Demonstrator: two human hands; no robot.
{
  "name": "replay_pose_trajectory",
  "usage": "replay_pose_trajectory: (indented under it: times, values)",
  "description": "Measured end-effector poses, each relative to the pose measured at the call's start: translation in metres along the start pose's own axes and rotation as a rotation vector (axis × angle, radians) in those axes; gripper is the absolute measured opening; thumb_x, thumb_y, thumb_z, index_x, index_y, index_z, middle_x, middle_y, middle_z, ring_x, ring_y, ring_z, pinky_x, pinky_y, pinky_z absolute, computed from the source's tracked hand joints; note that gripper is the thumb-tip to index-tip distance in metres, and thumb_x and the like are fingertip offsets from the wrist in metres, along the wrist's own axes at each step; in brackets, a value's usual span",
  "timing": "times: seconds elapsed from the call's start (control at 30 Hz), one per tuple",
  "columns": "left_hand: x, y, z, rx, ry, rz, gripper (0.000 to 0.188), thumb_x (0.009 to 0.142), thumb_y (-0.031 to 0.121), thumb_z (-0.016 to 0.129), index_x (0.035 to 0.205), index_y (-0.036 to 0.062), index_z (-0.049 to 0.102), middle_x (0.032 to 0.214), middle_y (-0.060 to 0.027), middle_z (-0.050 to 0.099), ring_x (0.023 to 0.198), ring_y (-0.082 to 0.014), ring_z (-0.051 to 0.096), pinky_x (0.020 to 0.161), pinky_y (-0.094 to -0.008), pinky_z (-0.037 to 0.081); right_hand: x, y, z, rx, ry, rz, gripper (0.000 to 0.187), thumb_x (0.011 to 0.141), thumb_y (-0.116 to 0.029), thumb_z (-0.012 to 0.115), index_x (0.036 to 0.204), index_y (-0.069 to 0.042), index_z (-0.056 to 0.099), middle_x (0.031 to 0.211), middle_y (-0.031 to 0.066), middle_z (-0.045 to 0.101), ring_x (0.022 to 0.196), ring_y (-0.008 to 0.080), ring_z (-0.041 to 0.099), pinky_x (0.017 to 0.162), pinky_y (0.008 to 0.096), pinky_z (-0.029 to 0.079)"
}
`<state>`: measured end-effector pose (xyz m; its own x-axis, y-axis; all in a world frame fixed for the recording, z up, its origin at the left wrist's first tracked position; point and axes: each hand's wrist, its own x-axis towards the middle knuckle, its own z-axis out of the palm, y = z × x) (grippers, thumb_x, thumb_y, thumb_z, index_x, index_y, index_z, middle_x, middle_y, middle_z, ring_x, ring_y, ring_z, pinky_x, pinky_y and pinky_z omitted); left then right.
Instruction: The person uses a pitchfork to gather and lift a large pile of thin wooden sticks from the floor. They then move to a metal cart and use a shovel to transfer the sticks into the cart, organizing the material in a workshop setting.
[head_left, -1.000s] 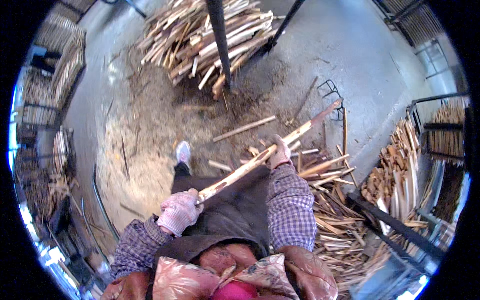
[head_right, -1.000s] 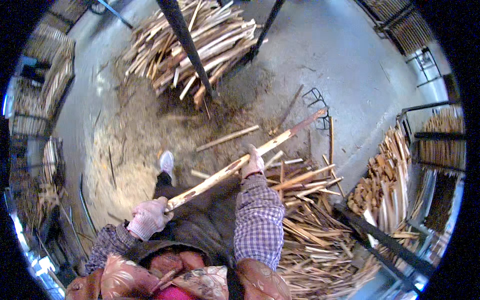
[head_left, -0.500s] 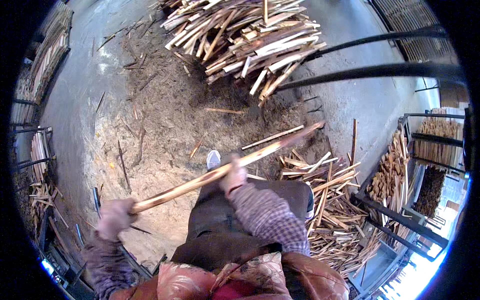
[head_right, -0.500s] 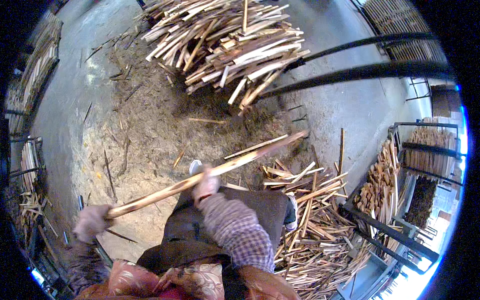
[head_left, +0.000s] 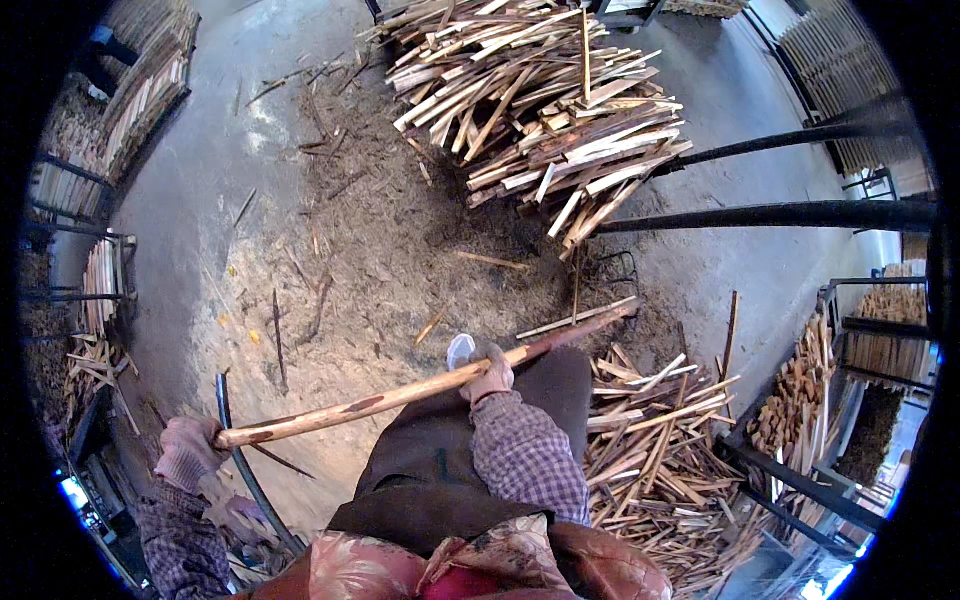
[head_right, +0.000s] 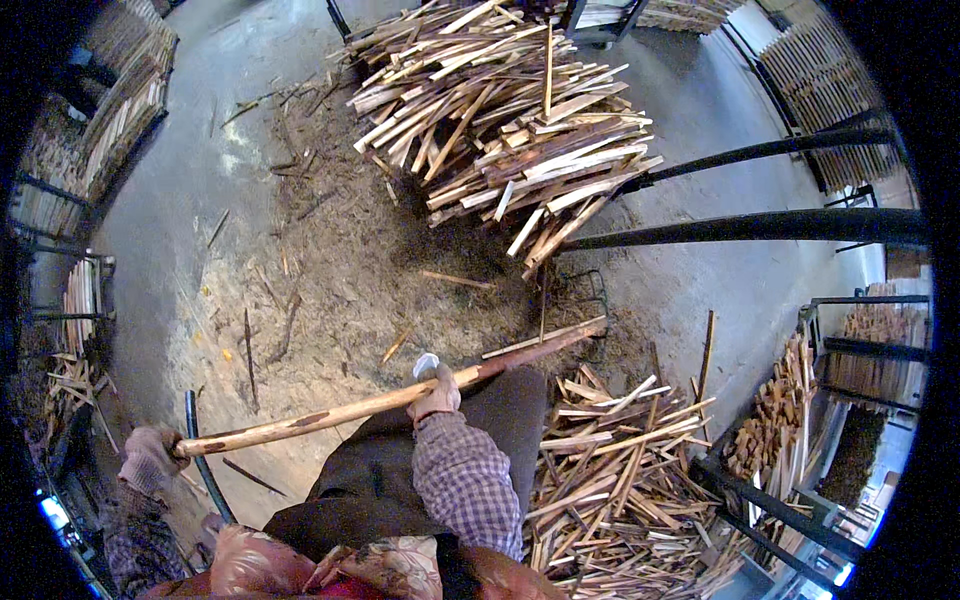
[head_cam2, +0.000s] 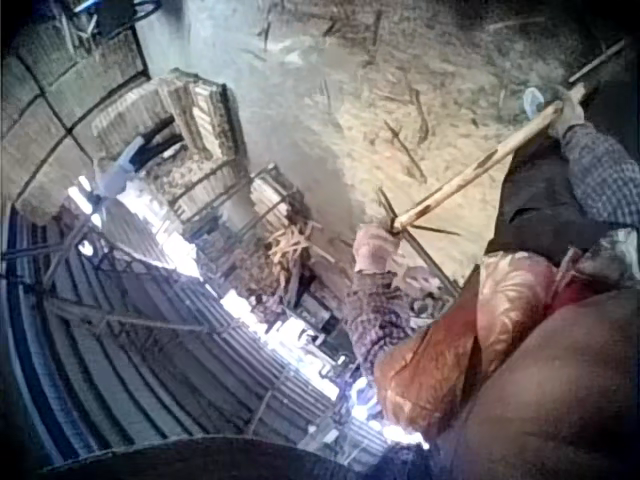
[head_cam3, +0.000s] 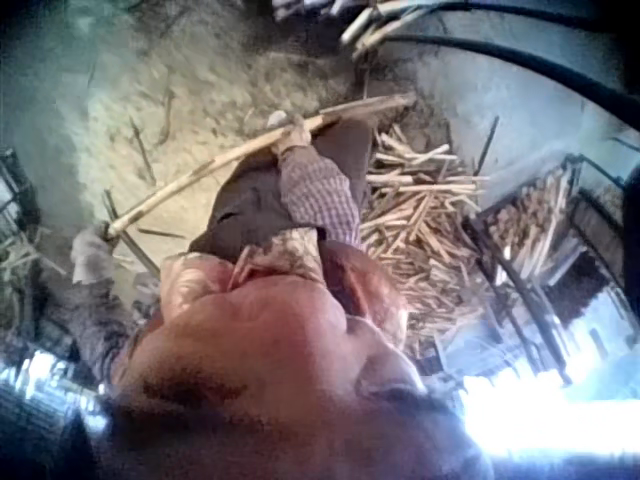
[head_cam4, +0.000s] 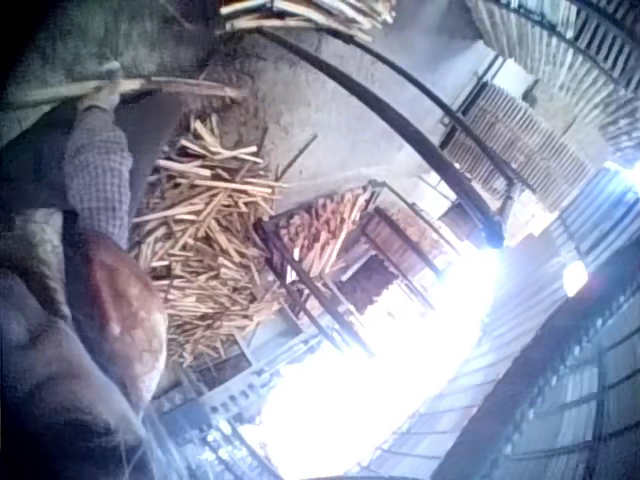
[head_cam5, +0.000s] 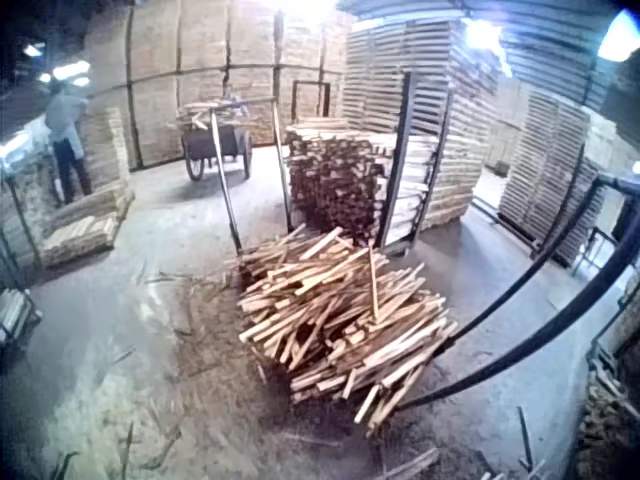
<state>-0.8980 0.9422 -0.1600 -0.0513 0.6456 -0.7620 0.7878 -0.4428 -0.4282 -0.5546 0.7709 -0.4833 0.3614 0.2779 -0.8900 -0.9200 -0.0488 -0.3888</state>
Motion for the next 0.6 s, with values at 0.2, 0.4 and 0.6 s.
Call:
replay_pose_trajectory:
  times: [0.2, 0.4, 0.6]
  values:
    - [0.039, 0.045, 0.020, -0.068, -0.049, 0.079, 0.032, 0.067, 0.041, 0.065, 0.091, 0.0186, 0.064, 0.084, -0.0087, 0.064, 0.080, -0.0269, 0.062, 0.069, -0.0361, 0.049, 0.028, -0.028, -0.029, 0.391, 0.029, -0.008, 0.021, 0.075, -0.024, 0.058, 0.075, -0.004, 0.054, 0.066, 0.0080, 0.056, 0.062, 0.0260, 0.056, 0.064, 0.0375, 0.049]
    - [0.069, 0.194, -0.011, -0.141, 0.079, 0.316, 0.030, 0.075, 0.039, 0.060, 0.092, 0.0147, 0.062, 0.083, -0.0111, 0.064, 0.078, -0.0303, 0.061, 0.069, -0.0400, 0.047, 0.057, -0.164, -0.075, 0.203, 0.071, -0.261, 0.027, 0.080, -0.029, 0.051, 0.066, -0.006, 0.051, 0.059, 0.0110, 0.053, 0.055, 0.0255, 0.053, 0.055, 0.0392, 0.047]
    - [0.087, 0.404, -0.028, -0.502, 0.318, 0.850, 0.031, 0.079, 0.035, 0.058, 0.084, 0.0044, 0.055, 0.069, -0.0147, 0.058, 0.065, -0.0300, 0.059, 0.060, -0.0393, 0.047, 0.044, -0.164, -0.060, 0.027, -0.004, -0.322, 0.022, 0.076, -0.024, 0.057, 0.067, -0.005, 0.053, 0.063, 0.0105, 0.051, 0.056, 0.0249, 0.051, 0.055, 0.0358, 0.045]
